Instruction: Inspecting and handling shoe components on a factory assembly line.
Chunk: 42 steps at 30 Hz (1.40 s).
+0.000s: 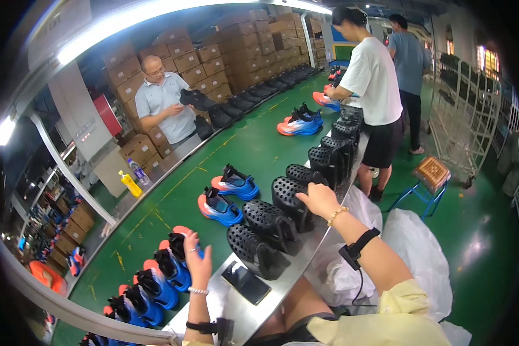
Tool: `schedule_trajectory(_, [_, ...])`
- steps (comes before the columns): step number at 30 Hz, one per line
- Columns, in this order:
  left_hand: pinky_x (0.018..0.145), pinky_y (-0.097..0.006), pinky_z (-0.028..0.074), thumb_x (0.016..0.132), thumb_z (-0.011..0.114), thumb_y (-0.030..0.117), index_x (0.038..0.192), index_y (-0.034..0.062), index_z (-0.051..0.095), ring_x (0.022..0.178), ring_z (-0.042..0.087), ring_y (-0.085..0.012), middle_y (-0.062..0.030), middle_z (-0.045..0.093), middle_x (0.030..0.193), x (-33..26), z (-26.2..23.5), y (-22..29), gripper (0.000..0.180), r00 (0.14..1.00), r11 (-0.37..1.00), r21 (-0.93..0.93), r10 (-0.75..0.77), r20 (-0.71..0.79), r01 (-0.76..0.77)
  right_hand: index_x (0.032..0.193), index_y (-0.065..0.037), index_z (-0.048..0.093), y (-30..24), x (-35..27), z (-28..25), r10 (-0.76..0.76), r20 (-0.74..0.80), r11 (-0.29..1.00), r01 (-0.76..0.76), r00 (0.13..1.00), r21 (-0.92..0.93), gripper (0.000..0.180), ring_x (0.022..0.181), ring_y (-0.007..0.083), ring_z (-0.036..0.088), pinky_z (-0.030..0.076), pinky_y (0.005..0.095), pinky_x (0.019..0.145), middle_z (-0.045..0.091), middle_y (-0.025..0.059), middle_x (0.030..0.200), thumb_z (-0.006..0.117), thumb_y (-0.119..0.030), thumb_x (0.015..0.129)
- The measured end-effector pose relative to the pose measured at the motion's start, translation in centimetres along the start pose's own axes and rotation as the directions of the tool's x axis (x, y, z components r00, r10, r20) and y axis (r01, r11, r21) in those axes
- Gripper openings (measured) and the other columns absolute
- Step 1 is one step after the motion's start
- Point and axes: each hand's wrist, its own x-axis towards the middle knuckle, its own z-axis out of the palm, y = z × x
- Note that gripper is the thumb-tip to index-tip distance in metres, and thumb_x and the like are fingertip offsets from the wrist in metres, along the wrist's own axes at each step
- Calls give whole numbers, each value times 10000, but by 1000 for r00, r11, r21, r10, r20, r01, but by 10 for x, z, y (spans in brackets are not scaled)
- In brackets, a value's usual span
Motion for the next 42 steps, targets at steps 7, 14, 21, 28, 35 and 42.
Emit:
schedule_trajectory(7, [960,-406,495,878,682,190,1405,48,448,1155,602,-340,-174,427,1496,75,84,-56,593,963,998,57,-33,268,18,924,74,655,9,3,3,-26,3,999,26,1000,44,632,915,421,668,532,461,842,676,291,933,723,-538,785])
schedule_trajectory(14, [909,-473,505,929,588,400,1265,41,549,1086,622,-382,-173,570,1271,90,116,-76,494,921,928,371,-126,369,-22,913,70,662,9,-2,13,39,-22,988,-35,999,151,643,907,396,681,535,440,828,687,268,907,773,-537,731])
schedule_trajectory(21, [752,-477,541,908,598,379,1018,27,625,903,672,-359,-146,625,1052,40,37,-79,370,927,844,525,-100,361,-113,1027,92,674,3,3,19,-25,-132,979,51,991,198,683,903,394,690,536,427,815,687,293,914,783,-512,728])
schedule_trajectory(28, [920,-445,490,777,756,129,1168,59,546,1070,605,-392,-150,506,1352,-23,3,-63,449,990,987,103,-131,54,125,957,59,699,-91,2,-54,-68,-392,940,191,918,283,473,675,263,685,510,348,648,703,194,778,795,-363,765])
schedule_trajectory(35, [1013,-382,432,702,799,-2,1358,28,432,1177,531,-309,-165,492,1341,-42,6,-78,752,951,947,-203,-279,-132,250,763,18,712,-287,-28,-12,-441,208,895,410,873,177,499,642,297,673,527,405,607,656,194,671,752,-478,726])
schedule_trajectory(42, [922,-371,433,710,781,-38,1392,42,382,1011,517,-270,-153,501,1331,-54,5,-73,795,928,915,-232,-359,-97,330,887,24,744,-331,2,97,-16,648,995,-53,762,87,328,697,265,741,626,360,632,748,133,840,803,-262,738])
